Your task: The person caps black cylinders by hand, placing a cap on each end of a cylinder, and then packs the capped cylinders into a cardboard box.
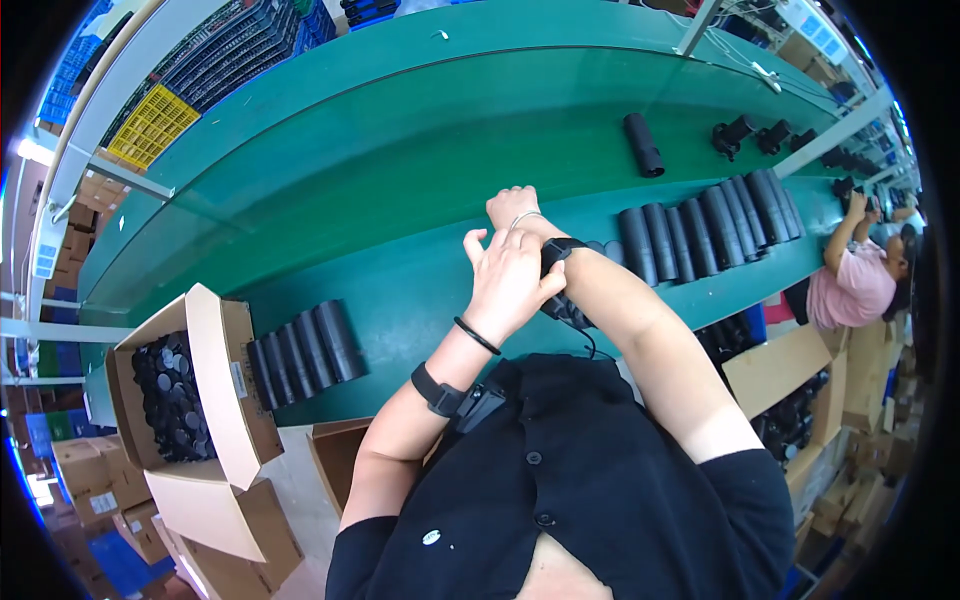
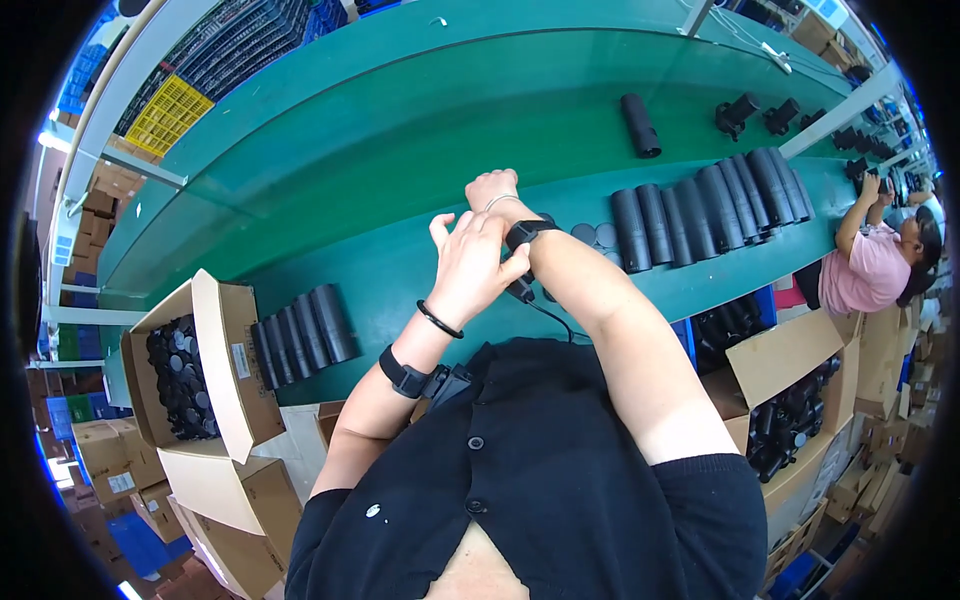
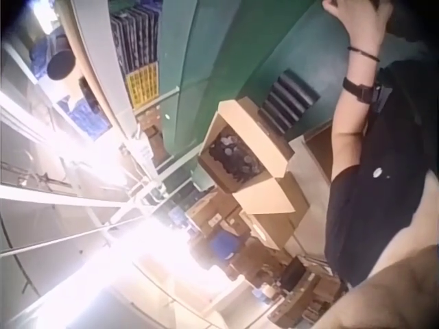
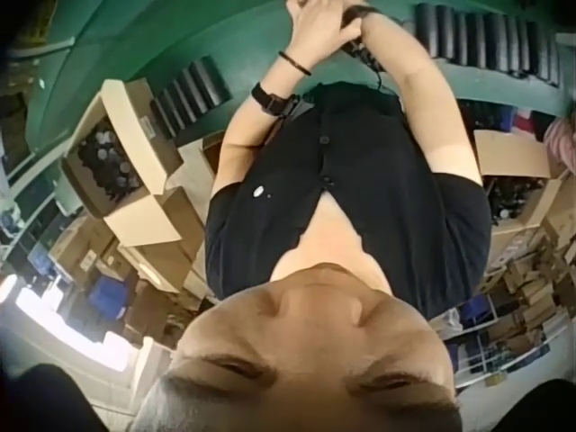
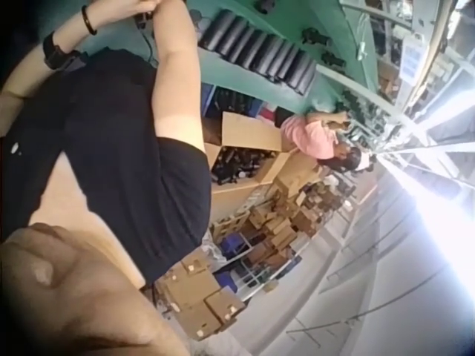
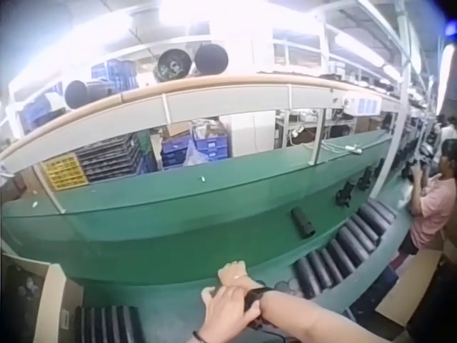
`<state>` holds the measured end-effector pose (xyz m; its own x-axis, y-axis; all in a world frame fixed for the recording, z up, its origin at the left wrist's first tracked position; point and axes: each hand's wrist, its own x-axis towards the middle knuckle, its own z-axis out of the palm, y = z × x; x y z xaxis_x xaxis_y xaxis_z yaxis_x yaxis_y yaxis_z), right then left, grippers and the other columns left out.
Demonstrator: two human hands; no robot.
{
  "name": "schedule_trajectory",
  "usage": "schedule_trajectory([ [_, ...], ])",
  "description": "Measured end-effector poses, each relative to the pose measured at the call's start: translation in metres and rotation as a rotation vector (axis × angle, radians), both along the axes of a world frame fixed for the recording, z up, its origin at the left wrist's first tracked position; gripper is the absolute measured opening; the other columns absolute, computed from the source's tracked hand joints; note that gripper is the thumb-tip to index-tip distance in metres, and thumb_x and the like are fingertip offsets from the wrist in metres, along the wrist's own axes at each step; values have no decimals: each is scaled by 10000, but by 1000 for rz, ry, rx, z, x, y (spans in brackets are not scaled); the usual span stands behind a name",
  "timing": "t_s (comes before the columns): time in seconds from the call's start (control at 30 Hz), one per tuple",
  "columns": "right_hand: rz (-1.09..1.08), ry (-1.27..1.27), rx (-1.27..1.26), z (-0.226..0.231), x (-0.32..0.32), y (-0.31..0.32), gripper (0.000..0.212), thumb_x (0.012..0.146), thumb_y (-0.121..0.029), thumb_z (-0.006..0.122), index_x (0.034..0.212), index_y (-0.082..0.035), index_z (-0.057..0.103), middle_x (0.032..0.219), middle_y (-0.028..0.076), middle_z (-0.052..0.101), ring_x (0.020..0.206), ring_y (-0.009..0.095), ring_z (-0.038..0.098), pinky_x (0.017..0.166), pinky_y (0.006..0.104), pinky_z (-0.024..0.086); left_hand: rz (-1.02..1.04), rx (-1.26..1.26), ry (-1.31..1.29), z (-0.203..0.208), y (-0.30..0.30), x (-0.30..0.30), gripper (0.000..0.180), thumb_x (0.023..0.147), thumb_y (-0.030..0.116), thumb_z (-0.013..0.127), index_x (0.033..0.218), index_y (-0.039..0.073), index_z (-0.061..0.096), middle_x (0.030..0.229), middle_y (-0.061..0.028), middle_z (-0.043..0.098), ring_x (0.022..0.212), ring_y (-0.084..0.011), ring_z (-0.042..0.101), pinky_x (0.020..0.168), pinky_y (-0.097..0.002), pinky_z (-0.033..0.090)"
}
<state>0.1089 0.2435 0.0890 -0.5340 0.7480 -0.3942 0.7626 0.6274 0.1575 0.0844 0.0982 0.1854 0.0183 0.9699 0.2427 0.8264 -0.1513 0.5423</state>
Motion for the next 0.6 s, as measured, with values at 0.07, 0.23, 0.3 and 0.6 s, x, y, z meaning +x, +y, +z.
schedule_trajectory([
  [0.07, 5, -31, 25, -1, 0, -2, 246, 883, -216, 556, 1084, -152, 685, 1131, 53, 660, 1062, 230, 619, 744, 455, 469, 7, 50, 30, 0, -1, 3, 358, 762, 342, 626, 850, -5, 624, 887, -154, 632, 930, -267, 576, 952, -502, 266],
  [0.23, 42, 18, 117, -14, 3, -12, 214, 871, -206, 556, 1009, -154, 711, 1077, 52, 680, 1031, 235, 636, 727, 444, 484, -70, 72, 78, -2, -9, 2, 326, 744, 343, 669, 857, 40, 630, 857, -107, 631, 908, -252, 577, 951, -498, 272],
  [0.3, 49, 56, 66, -14, 1, -17, 197, 861, -203, 558, 960, -156, 722, 1028, 52, 692, 995, 236, 653, 707, 423, 504, -67, 104, 100, -3, -15, -1, 347, 730, 350, 680, 910, 57, 641, 902, -108, 647, 930, -252, 584, 966, -508, 262],
  [0.6, -45, 486, -99, 8, 102, -43, 189, 801, -188, 647, 940, -63, 672, 874, 131, 683, 855, 289, 661, 734, 395, 527, 481, -290, 11, -77, -55, -129, 412, 768, 392, 678, 1000, 52, 645, 1052, -158, 628, 1009, -321, 593, 781, -453, 508],
])
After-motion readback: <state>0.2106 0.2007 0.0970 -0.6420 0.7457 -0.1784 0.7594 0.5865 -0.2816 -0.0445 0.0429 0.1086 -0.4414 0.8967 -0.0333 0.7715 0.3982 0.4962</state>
